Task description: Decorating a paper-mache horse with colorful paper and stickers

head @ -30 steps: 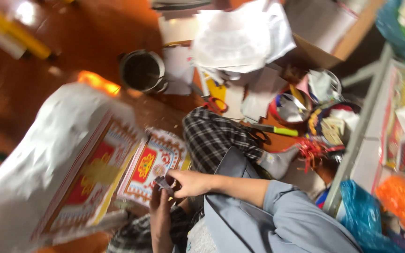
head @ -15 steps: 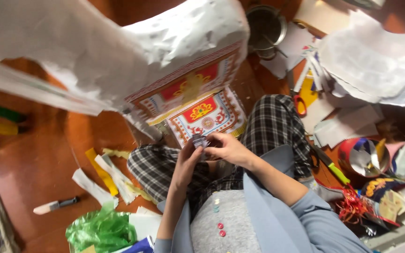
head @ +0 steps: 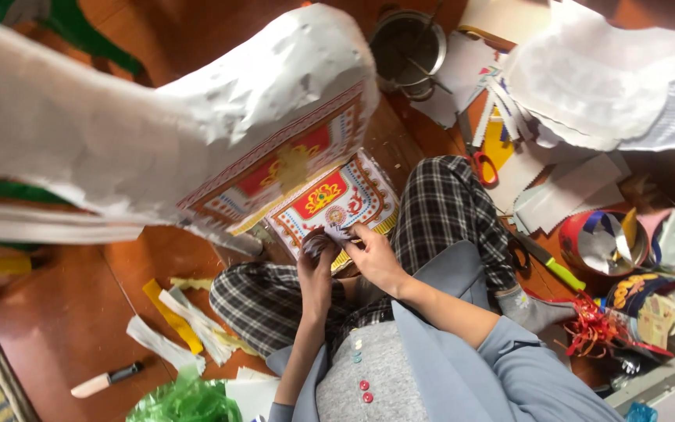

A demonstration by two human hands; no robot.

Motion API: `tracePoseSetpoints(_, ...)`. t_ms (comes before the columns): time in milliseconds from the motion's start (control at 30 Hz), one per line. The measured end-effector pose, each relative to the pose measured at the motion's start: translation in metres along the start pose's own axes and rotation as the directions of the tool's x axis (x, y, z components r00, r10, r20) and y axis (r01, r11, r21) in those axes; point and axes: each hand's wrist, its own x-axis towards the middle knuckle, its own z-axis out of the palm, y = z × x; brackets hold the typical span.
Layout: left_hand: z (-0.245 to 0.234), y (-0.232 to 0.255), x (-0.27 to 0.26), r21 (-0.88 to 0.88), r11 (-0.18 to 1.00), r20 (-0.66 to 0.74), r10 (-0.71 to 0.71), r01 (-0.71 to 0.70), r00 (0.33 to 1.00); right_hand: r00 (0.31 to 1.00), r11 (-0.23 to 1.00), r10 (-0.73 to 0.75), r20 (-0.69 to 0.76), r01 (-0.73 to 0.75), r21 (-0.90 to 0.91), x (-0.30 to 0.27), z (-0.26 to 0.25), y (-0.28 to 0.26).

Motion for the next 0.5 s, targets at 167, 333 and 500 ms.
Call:
tracePoseSetpoints(167,0.002,-0.016,0.007,0.098,0.995,-0.017,-0.011,0.013,1.0,0.998,0.99,0.004,-0.057,0.004,0.141,0.0,-0.006,-0.023)
tracePoseSetpoints(333,0.001,-0.034,0.019,0.193,0.98,0.015,0.039,-0.041,0.999,0.994,0.962,0.052,-0.101,-0.023,0.273,0.009,-0.015,-0.001)
tracePoseSetpoints(500,0.002,-0.058,0.033,0.275,0.957,0.077,0.076,-0.094,0.994,0.979,0.858,0.112,-0.171,-0.008,0.514,0.018,-0.015,0.058)
